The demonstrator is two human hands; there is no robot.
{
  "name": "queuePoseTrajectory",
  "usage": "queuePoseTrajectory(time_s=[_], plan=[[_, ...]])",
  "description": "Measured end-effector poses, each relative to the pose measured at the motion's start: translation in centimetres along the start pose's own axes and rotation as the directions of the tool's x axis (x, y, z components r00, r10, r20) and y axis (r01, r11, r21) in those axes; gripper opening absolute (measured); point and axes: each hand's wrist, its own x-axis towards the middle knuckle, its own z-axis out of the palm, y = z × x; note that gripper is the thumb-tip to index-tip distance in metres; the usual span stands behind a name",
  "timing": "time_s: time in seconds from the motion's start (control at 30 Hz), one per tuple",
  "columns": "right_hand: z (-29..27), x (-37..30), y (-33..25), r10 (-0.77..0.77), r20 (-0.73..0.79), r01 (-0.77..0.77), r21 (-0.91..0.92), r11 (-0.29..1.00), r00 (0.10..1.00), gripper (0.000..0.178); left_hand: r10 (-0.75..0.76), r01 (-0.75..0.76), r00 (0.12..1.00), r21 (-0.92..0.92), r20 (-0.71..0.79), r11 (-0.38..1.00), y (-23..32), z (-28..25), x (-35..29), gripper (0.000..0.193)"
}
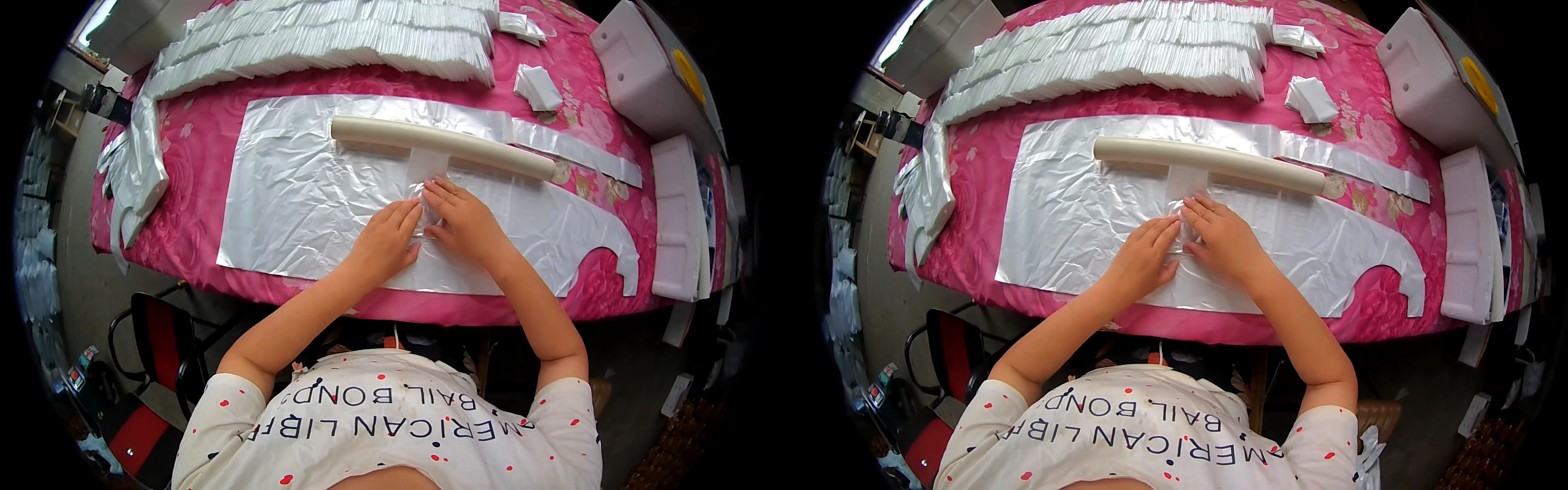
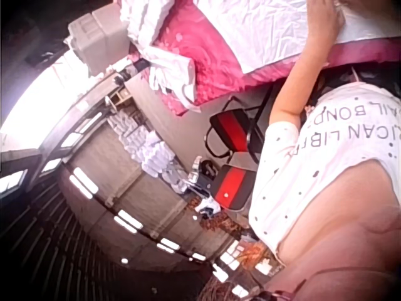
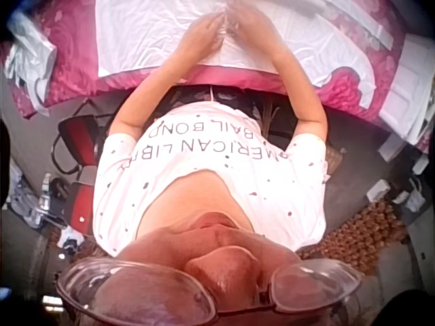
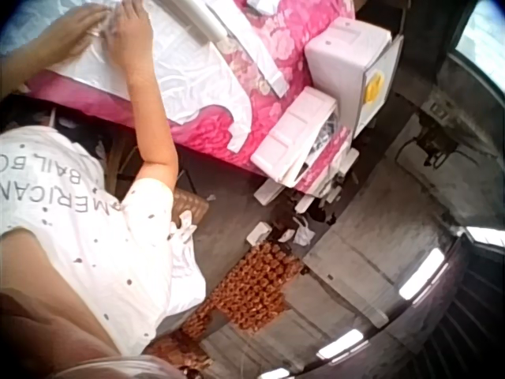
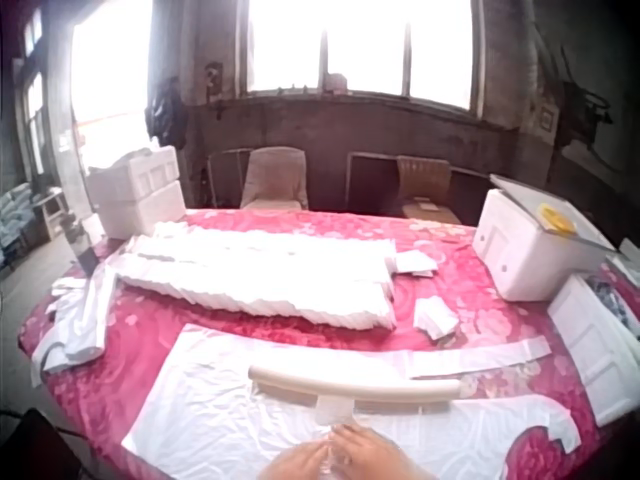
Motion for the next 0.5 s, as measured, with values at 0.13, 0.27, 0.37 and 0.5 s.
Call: queuePoseTrajectory(time_s=[0.13,0.27,0.37,0.5], plan=[[-0.5,0.6,1.2,0.026,0.011,-0.027,0.158,0.987,1.000,0.042,0.053,-0.055,0.998,0.058,0.037,0.997,-0.6,-0.4,0.9,0.053],[-0.3,0.8,1.8,-0.015,-0.035,0.020,0.133,0.991,0.999,0.039,0.163,-0.164,0.986,0.096,0.020,0.982,-0.9,-0.9,1.1,0.042],[0.0,-0.1,1.7,-0.078,-0.056,0.084,0.108,0.991,0.995,0.033,0.251,-0.251,0.968,0.036,0.003,0.967,-0.6,-1.4,0.4,0.038],[1.3,-2.5,-0.5,-0.098,-0.156,0.123,0.160,0.979,0.983,0.030,0.426,-0.425,0.904,0.034,-0.021,0.904,-0.5,-1.3,-2.1,0.041]])
